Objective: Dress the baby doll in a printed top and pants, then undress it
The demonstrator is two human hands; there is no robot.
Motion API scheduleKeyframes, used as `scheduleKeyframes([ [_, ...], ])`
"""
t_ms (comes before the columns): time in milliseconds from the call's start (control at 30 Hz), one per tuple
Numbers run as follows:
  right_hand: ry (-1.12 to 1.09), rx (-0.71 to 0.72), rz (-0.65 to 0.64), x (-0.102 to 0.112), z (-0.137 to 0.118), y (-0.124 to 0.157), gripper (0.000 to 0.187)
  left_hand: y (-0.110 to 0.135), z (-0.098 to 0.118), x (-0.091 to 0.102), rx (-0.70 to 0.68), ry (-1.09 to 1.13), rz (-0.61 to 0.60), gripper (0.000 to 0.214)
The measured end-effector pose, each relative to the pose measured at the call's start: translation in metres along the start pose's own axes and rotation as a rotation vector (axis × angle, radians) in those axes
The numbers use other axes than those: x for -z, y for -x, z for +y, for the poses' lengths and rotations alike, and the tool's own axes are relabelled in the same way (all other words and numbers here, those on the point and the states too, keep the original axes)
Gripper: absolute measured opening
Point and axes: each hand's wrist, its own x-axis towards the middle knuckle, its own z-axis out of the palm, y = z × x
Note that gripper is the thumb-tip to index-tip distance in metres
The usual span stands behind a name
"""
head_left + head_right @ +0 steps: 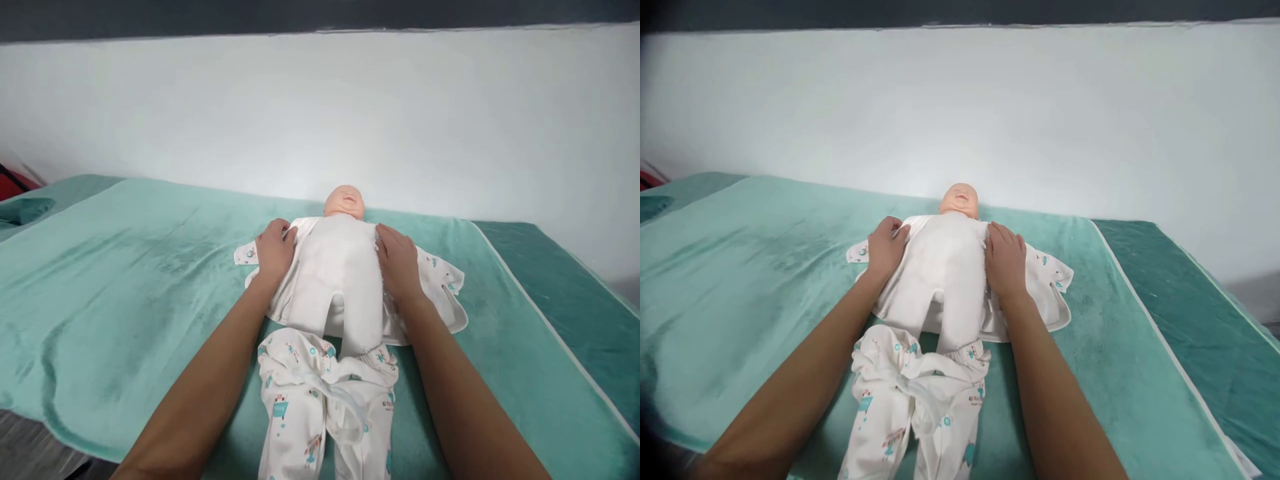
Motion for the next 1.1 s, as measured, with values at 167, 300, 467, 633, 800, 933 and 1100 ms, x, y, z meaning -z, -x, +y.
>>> scheduleKeyframes([
  [167,0.039,-0.044,-0.04,0.003,-0.003,-0.001,0.049,-0.008,-0.013,0.009,0.115,0.086,0.094,0.013],
  [300,0.079,-0.1,-0.01,0.008,0.008,0.0,0.048,-0.013,-0.026,0.015,0.214,0.094,0.152,0.01],
  [467,0.145,-0.193,0.041,0.01,0.012,0.001,0.048,-0.004,-0.031,0.018,0.146,0.075,0.162,0.011],
  [633,0.194,-0.054,0.085,0.007,-0.005,0.006,0.051,0.015,-0.021,0.027,-0.07,-0.092,0.19,0.024],
  [800,0.191,0.118,0.03,0.009,-0.011,0.02,0.05,0.037,-0.002,0.031,-0.367,-0.156,-0.017,0.027],
  [933,0.23,0.123,-0.037,0.009,-0.013,0.036,0.055,0.049,0.0,0.029,-0.481,-0.148,-0.178,0.029],
  [1100,0.316,0.101,-0.129,0.01,-0.019,0.059,0.063,0.055,-0.005,0.032,-0.419,-0.26,-0.214,0.029],
])
